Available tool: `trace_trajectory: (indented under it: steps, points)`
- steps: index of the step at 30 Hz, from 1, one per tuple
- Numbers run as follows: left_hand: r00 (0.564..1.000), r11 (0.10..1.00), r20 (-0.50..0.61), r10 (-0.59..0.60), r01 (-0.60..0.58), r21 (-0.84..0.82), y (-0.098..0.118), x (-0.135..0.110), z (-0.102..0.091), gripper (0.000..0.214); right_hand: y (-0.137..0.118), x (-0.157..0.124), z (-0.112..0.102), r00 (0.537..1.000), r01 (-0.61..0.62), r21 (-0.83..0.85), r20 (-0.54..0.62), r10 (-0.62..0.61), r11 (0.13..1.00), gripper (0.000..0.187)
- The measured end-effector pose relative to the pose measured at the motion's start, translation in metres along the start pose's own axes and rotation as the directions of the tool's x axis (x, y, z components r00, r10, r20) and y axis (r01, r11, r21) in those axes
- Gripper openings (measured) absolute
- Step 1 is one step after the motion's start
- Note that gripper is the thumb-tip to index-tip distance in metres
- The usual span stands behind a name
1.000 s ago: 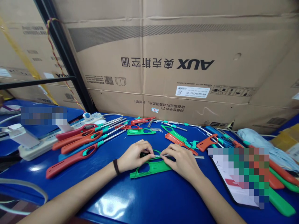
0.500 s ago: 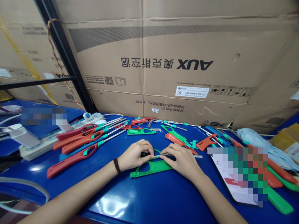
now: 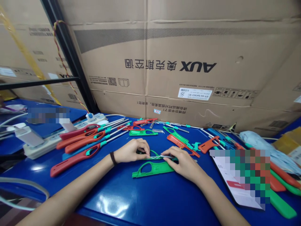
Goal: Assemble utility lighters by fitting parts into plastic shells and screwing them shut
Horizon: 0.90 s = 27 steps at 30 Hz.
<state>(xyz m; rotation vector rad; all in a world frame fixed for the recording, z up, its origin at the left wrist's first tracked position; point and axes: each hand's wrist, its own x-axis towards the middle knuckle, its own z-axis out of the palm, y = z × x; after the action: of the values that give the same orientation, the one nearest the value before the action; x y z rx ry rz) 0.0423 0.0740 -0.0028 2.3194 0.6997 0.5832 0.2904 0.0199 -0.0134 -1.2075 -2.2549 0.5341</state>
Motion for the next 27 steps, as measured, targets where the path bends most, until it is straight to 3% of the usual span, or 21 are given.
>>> trace_trajectory:
  steps: [6, 16, 23, 27]
  points:
    - [0.999, 0.99, 0.001, -0.046, 0.045, -0.133, -0.004, -0.005, -0.005, 0.012, -0.008, -0.001, 0.004, 1.0, -0.011, 0.004, -0.007, 0.011, 1.0, 0.016]
    - [1.0, 0.996, -0.013, -0.007, 0.006, -0.092, -0.006, -0.005, -0.007, 0.002, -0.015, 0.0, 0.014, 1.0, -0.006, -0.042, -0.031, 0.005, 0.999, 0.017]
    - [0.998, 0.991, -0.048, -0.028, 0.022, -0.131, -0.008, -0.005, -0.004, 0.006, -0.011, 0.001, 0.019, 0.997, -0.001, -0.145, -0.078, -0.01, 0.989, 0.018]
    - [0.999, 0.989, -0.043, -0.032, 0.026, -0.144, -0.009, -0.005, -0.004, 0.007, -0.009, 0.0, 0.02, 0.995, 0.044, -0.114, -0.083, -0.054, 0.992, 0.021]
